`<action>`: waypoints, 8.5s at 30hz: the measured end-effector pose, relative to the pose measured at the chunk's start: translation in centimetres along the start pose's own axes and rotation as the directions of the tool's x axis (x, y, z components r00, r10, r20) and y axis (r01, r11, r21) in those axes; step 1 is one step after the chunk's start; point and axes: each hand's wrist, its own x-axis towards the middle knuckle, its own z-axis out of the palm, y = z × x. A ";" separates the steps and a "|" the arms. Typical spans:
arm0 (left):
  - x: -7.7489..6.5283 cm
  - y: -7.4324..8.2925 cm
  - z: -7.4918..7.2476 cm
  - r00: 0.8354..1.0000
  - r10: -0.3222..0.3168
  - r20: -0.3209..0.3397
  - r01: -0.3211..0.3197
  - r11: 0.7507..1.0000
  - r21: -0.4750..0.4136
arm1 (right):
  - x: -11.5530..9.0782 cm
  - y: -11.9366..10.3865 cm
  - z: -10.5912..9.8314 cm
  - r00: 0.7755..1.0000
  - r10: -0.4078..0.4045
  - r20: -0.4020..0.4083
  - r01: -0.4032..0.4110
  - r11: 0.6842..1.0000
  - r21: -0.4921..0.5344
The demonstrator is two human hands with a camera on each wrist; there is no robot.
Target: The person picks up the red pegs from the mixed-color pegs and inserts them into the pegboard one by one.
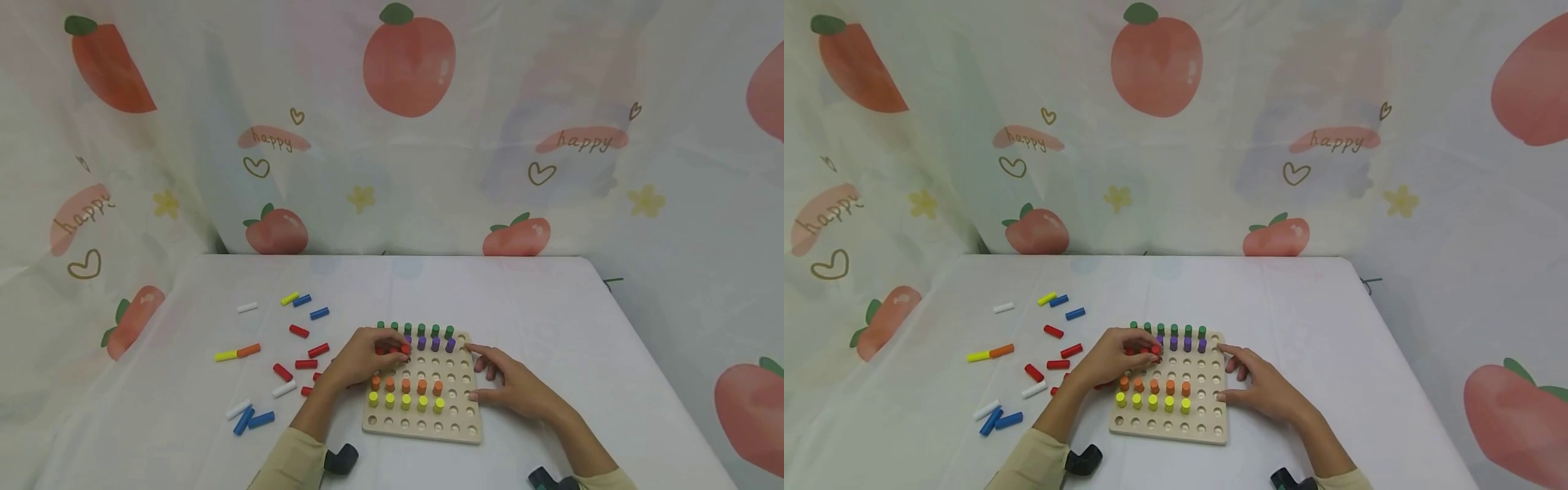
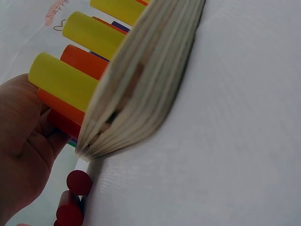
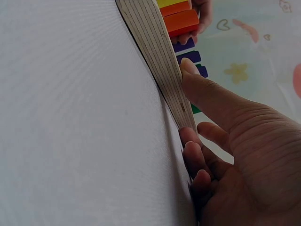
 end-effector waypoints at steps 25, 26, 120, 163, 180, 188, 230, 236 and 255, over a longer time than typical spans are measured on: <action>0.0 -0.1 0.1 1.000 -0.021 0.013 0.021 1.000 -0.009 | 0.0 0.0 0.0 1.000 -0.004 -0.005 0.004 1.000 0.002; 0.0 0.0 0.1 1.000 -0.023 0.014 0.023 1.000 -0.010 | 0.0 0.0 0.0 1.000 -0.003 -0.005 0.003 1.000 0.000; -1.1 0.4 -2.3 0.997 -0.052 0.059 0.052 0.999 0.011 | 0.0 0.0 0.0 1.000 -0.018 0.001 0.018 1.000 0.006; -5.7 -2.8 -6.8 0.976 -0.213 -0.050 0.217 0.973 0.085 | -0.1 0.2 0.2 1.000 -0.017 -0.005 0.017 1.000 -0.006; -7.1 -4.0 -8.7 0.964 -0.175 -0.201 0.203 0.971 0.127 | -0.2 0.1 0.1 1.000 -0.031 -0.001 0.031 0.999 0.021; -8.1 -4.5 -9.6 0.960 -0.211 -0.183 0.233 0.966 0.111 | -0.2 0.1 0.0 0.999 -0.037 0.000 0.037 0.999 0.035; -10.9 -4.5 -10.1 0.931 -0.311 -0.190 0.345 0.921 0.180 | -0.3 0.0 0.0 1.000 -0.026 0.000 0.026 0.999 0.029; -10.8 -4.5 -10.1 0.933 -0.305 -0.194 0.338 0.926 0.171 | -0.3 0.1 0.0 1.000 -0.022 0.000 0.022 0.999 0.033; -11.0 -4.7 -10.4 0.934 -0.243 -0.262 0.288 0.946 0.148 | -0.2 0.2 0.1 1.000 -0.023 -0.002 0.023 1.000 -0.001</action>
